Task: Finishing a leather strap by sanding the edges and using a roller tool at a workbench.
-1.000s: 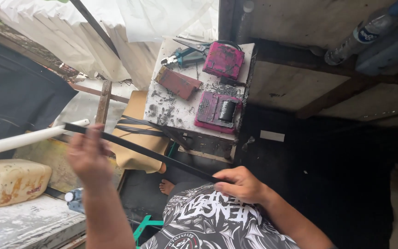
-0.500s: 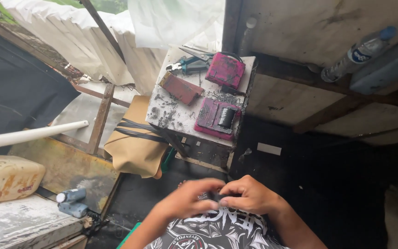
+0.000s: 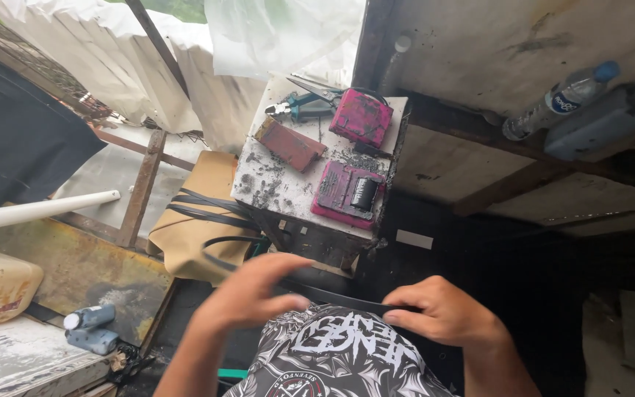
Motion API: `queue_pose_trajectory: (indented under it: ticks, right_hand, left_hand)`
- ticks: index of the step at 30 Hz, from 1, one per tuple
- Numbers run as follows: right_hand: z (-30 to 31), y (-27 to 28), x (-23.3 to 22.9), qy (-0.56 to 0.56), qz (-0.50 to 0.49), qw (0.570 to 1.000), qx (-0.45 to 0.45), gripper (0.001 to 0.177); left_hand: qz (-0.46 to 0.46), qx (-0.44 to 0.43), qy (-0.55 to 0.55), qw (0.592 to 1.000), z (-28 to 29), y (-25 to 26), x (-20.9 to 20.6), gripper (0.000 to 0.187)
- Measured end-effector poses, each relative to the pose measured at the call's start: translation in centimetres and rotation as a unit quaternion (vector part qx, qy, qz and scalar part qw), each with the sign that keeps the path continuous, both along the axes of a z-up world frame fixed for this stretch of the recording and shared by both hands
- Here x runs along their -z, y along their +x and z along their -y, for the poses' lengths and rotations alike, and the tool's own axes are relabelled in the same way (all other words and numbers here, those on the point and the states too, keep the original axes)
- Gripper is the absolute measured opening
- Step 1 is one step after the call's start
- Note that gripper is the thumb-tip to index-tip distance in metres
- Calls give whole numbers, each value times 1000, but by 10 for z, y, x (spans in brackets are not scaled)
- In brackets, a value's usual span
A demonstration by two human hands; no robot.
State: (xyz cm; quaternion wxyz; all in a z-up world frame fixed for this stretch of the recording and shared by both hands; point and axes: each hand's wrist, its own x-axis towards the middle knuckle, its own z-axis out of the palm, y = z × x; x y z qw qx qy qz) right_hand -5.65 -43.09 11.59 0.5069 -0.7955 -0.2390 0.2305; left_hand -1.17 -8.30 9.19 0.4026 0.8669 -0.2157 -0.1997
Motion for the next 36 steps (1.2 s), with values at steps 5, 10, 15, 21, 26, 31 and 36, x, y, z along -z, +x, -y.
queue_pose_trajectory:
  ticks: [5, 10, 15, 21, 26, 31, 36]
  right_hand:
    - [-44, 15, -10, -79, 87, 992, -43, 14]
    - [-12, 22, -19, -150, 74, 985, 50, 24]
    - [-8, 33, -43, -187, 119, 966, 132, 27]
    - [-53, 72, -68, -183, 228, 929, 229, 13]
    - [-66, 110, -37, -191, 365, 883, 227, 4]
    - [-62, 125, 0, -238, 388, 862, 224, 5]
    - [-57, 130, 3, -229, 362, 881, 203, 6]
  left_hand:
    - [55, 192, -93, 975, 30, 2, 12, 24]
    - [130, 45, -56, 989, -49, 36, -4, 19]
    - [190, -43, -12, 981, -97, 62, -20, 17]
    - [371, -92, 7, 924, -136, 123, -7, 13]
    - [473, -82, 61, 875, -141, 185, 19, 12]
    - [426, -4, -72, 902, -65, 180, 30, 35]
    - [441, -8, -46, 897, -33, 181, 64, 18]
